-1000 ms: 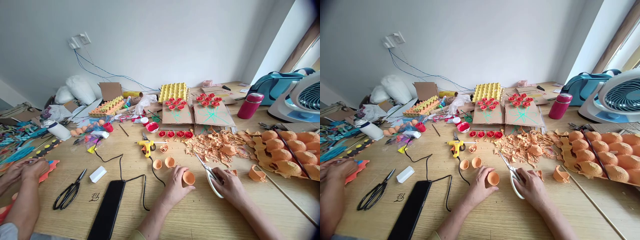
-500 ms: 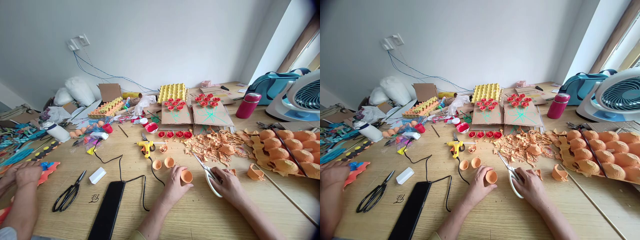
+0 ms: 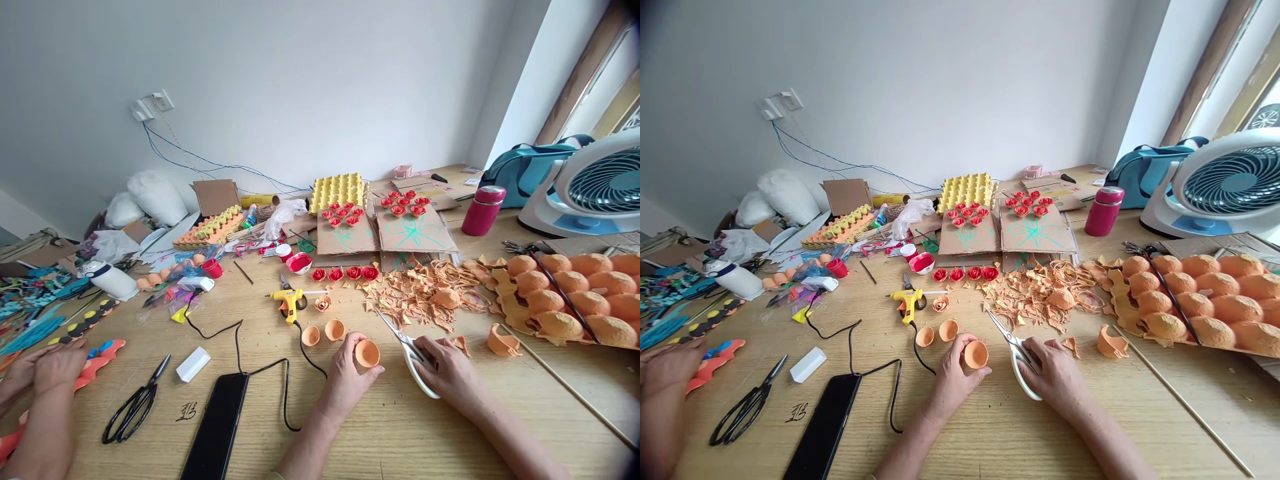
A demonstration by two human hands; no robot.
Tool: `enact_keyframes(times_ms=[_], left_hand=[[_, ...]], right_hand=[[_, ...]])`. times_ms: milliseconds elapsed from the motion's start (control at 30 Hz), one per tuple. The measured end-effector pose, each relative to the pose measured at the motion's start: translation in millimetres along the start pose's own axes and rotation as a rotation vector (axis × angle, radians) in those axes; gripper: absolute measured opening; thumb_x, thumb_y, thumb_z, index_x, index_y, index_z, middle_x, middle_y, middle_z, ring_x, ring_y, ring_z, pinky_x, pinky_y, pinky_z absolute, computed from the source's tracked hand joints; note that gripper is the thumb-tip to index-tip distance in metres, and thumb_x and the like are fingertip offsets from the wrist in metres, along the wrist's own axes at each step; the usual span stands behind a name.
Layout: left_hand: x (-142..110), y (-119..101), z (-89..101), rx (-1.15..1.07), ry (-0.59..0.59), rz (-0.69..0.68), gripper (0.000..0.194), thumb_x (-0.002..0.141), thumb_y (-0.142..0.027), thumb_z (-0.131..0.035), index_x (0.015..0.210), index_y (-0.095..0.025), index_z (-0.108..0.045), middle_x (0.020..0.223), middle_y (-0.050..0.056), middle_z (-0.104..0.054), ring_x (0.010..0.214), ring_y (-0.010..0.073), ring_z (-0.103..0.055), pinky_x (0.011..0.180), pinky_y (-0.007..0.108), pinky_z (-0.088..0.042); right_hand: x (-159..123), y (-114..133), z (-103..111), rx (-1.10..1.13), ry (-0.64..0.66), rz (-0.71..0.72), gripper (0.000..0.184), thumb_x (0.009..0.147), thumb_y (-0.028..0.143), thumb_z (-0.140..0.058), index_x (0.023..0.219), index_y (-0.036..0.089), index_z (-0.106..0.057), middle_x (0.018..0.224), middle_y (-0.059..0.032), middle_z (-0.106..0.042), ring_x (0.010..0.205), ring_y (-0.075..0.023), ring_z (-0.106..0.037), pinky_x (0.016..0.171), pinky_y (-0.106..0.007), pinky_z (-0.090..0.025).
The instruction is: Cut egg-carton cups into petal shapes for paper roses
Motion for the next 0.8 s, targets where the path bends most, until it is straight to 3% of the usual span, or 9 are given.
enact_keyframes(times_ms=[233,367,500,600,800], left_hand=[[-1,-2,2.1,-0.016,-0.023,-0.114,0.052,0.072,-0.014,-0.079,0.118,-0.024,-0.057,0.111,0.007,-0.067,0.106,0.0271,-0.062,0.097,0.045,-0.05],[0,2,0.6,-0.184,0.009,-0.025,0.047,0.075,-0.026,-0.078,0.117,-0.023,-0.058,0.11,0.007,-0.063,0.101,0.0247,-0.061,0.084,0.036,-0.055],[3,2,-2.5,-0.487,0.08,0.079,0.052,0.076,-0.043,-0.075,0.117,-0.02,-0.053,0.092,0.003,-0.057,0.078,0.0161,-0.058,0.067,0.027,-0.053],[6,0,-1.1,-0.557,0.089,0.087,0.055,0.078,-0.047,-0.07,0.122,-0.02,-0.05,0.091,0.003,-0.057,0.079,0.0156,-0.057,0.073,0.029,-0.052],[6,3,3.0,-0.609,-0.014,0.105,0.055,0.076,-0.043,-0.072,0.12,-0.02,-0.049,0.108,0.008,-0.058,0.095,0.0193,-0.061,0.087,0.034,-0.053]], right_hand=[[0,0,-2,0.015,0.019,0.015,0.021,0.091,0.041,-0.052,0.084,0.024,-0.061,0.068,-0.0022,-0.069,0.067,-0.0195,-0.061,0.067,-0.032,-0.045],[0,5,0,0.017,0.023,0.022,0.024,0.093,0.041,-0.05,0.082,0.023,-0.06,0.068,-0.0029,-0.069,0.067,-0.0194,-0.061,0.066,-0.031,-0.045],[-1,13,1,0.028,0.031,0.042,0.022,0.093,0.04,-0.051,0.081,0.024,-0.06,0.072,-0.004,-0.07,0.069,-0.02,-0.062,0.066,-0.031,-0.047],[-2,17,0,0.041,0.043,0.067,0.02,0.093,0.038,-0.051,0.083,0.023,-0.061,0.074,-0.0043,-0.07,0.07,-0.0204,-0.062,0.068,-0.031,-0.048],[-3,27,4,0.06,0.027,0.12,0.017,0.094,0.035,-0.05,0.09,0.023,-0.062,0.08,-0.0053,-0.071,0.073,-0.021,-0.063,0.07,-0.033,-0.049]])
Point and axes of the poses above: each hand's wrist, its own x-axis towards the middle knuckle, its own z-axis out of the back of the hand, y = z × x, the point moved 5 cm from there along x, towards the middle knuckle
